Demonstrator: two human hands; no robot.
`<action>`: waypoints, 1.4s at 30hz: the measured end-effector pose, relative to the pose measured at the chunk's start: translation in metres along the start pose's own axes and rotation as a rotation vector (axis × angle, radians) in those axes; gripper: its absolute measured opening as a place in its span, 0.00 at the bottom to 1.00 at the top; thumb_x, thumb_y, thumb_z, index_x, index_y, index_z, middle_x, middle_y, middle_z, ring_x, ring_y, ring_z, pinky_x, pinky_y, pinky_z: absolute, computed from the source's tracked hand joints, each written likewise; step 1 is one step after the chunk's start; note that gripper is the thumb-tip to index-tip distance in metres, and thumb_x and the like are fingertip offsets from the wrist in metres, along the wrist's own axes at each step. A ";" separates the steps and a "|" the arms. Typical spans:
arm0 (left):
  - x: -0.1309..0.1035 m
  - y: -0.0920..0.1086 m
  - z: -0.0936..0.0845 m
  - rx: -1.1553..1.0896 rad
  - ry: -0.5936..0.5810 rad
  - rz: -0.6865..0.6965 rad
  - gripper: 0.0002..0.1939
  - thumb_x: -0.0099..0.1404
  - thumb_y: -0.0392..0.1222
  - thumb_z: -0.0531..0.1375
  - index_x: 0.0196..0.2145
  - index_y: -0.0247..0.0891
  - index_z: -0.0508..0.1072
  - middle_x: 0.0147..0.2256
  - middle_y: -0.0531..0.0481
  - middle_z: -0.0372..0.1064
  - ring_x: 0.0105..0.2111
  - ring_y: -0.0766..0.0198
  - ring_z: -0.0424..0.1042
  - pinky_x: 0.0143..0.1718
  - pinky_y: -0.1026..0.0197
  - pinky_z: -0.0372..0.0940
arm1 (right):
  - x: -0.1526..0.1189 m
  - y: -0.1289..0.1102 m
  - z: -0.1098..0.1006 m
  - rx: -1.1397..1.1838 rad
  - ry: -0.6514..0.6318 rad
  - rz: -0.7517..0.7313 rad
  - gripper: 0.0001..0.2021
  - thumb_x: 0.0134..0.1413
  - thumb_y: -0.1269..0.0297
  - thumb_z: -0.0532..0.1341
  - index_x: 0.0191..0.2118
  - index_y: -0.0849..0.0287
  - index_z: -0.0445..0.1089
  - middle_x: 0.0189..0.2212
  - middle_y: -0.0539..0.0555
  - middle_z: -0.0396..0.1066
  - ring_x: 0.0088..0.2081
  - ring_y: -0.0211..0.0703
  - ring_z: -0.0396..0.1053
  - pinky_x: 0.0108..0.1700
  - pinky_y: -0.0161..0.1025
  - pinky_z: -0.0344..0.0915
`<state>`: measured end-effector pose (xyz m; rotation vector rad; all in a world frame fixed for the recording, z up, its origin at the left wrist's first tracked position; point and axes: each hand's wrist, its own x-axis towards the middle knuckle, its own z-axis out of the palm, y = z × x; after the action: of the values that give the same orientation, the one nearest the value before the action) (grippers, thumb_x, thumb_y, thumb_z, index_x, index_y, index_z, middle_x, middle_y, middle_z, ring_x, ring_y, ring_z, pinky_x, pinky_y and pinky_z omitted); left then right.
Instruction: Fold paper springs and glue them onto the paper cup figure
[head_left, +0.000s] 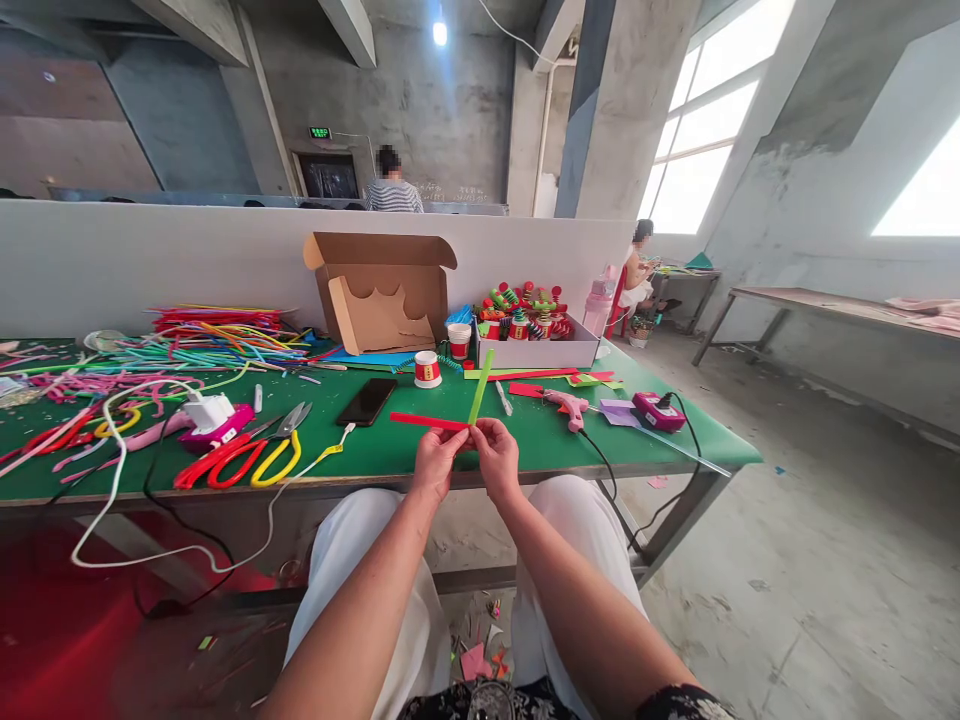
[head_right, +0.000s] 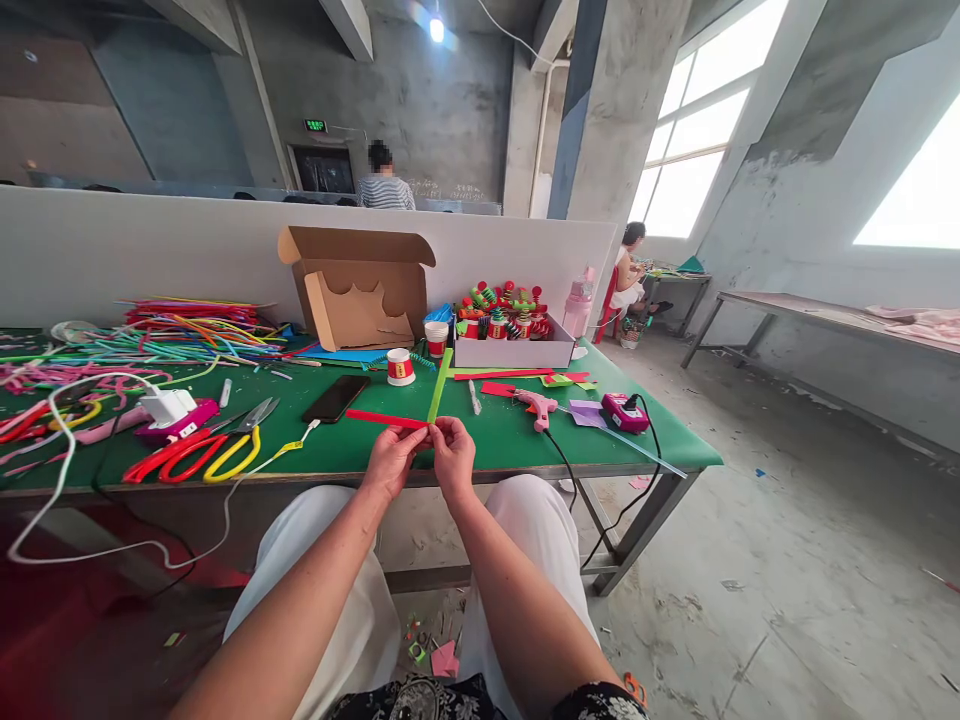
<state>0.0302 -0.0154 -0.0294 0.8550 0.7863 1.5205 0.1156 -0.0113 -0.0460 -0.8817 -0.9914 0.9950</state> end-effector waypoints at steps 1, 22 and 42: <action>0.000 0.001 0.000 -0.002 0.007 0.001 0.21 0.37 0.48 0.73 0.26 0.34 0.74 0.23 0.49 0.75 0.27 0.59 0.74 0.36 0.55 0.68 | 0.000 -0.001 0.000 -0.001 -0.008 0.004 0.12 0.43 0.54 0.65 0.30 0.55 0.68 0.24 0.48 0.72 0.26 0.40 0.69 0.33 0.38 0.69; 0.004 0.005 -0.010 0.028 0.036 -0.033 0.20 0.34 0.47 0.74 0.24 0.35 0.75 0.24 0.51 0.74 0.23 0.68 0.68 0.29 0.62 0.64 | 0.005 -0.020 -0.008 0.086 -0.118 0.161 0.11 0.33 0.60 0.71 0.24 0.58 0.72 0.20 0.47 0.70 0.22 0.36 0.66 0.31 0.38 0.69; 0.004 -0.005 -0.004 0.181 0.078 0.111 0.15 0.42 0.49 0.71 0.25 0.37 0.77 0.23 0.51 0.73 0.25 0.63 0.70 0.31 0.61 0.64 | 0.006 -0.013 -0.006 0.100 -0.089 0.118 0.13 0.33 0.59 0.70 0.24 0.57 0.67 0.22 0.45 0.68 0.23 0.37 0.68 0.31 0.37 0.68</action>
<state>0.0286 -0.0106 -0.0352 0.9911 0.9588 1.6054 0.1257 -0.0100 -0.0339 -0.8259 -0.9636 1.1830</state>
